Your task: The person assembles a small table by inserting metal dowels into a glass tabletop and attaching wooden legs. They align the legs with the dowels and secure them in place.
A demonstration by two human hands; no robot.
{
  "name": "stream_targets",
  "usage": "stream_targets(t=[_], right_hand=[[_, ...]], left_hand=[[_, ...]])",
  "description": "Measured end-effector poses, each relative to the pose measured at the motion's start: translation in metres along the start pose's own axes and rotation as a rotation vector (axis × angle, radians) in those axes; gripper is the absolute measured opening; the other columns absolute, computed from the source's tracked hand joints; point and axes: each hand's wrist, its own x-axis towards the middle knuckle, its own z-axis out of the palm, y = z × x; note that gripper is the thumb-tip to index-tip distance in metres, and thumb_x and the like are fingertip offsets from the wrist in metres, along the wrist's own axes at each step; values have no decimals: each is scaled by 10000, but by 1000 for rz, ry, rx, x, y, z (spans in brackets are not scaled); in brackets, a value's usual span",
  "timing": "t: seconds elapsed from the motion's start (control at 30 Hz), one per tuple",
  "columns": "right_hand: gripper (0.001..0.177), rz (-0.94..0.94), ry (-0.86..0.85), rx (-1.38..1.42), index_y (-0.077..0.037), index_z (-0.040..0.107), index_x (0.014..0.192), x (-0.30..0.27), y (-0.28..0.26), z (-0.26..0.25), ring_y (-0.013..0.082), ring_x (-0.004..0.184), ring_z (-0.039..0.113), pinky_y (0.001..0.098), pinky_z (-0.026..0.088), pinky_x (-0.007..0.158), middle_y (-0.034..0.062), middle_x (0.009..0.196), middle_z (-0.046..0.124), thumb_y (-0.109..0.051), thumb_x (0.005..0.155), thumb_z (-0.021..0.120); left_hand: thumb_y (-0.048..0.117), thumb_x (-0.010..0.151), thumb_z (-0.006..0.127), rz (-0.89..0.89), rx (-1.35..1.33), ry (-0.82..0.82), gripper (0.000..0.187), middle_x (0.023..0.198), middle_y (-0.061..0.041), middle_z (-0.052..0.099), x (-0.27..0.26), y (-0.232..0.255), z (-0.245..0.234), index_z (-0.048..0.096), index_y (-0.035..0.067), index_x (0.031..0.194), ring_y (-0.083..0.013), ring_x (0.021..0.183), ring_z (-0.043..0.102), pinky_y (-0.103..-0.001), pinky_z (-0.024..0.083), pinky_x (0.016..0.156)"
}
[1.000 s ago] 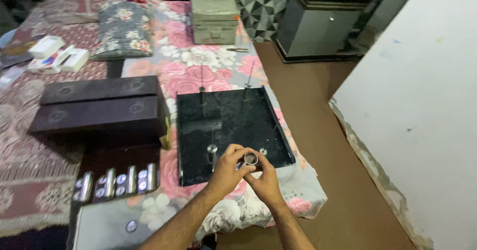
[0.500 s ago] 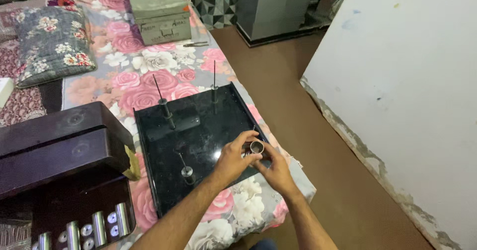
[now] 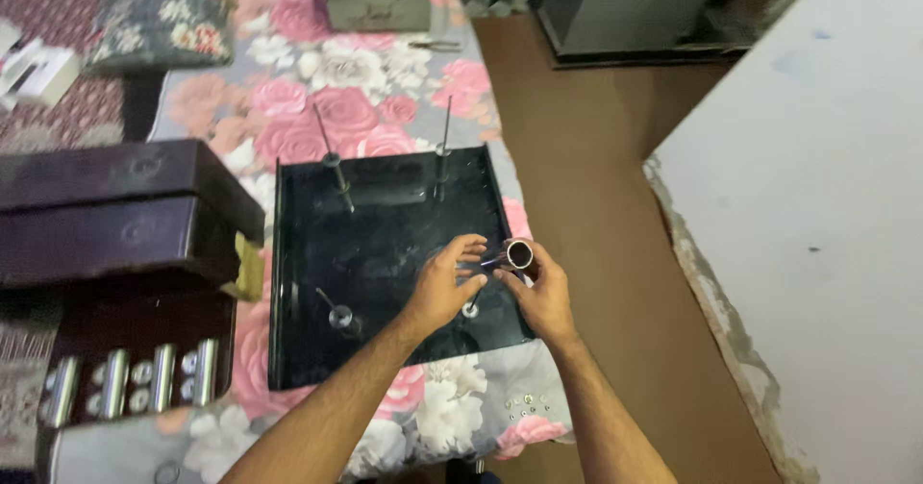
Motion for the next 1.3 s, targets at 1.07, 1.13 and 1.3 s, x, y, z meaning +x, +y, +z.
stream_targets(t=[1.07, 1.13, 1.3], right_hand=[[473, 312, -311, -326, -44, 657, 1241, -5, 229, 28, 157, 972, 739, 319, 571, 864, 87, 1039, 768, -55, 800, 828], [473, 288, -294, -338, -42, 655, 1239, -12, 245, 31, 169, 952, 743, 326, 574, 841, 95, 1039, 769, -61, 802, 836], [436, 286, -278, -288, -45, 650, 1249, -17, 267, 35, 195, 987, 781, 326, 595, 876, 99, 1035, 793, -94, 849, 817]], left_hand=[[-55, 816, 719, -418, -15, 273, 511, 1248, -121, 721, -45, -173, 39, 598, 58, 1300, -218, 1127, 721, -327, 623, 895], [-47, 803, 735, -418, -6, 258, 523, 1249, -122, 721, -47, -182, 45, 602, 58, 1298, -222, 1132, 719, -337, 620, 909], [17, 772, 807, -389, 57, 174, 561, 1301, -119, 677, -47, -194, 61, 600, 55, 1292, -249, 1189, 684, -378, 592, 976]])
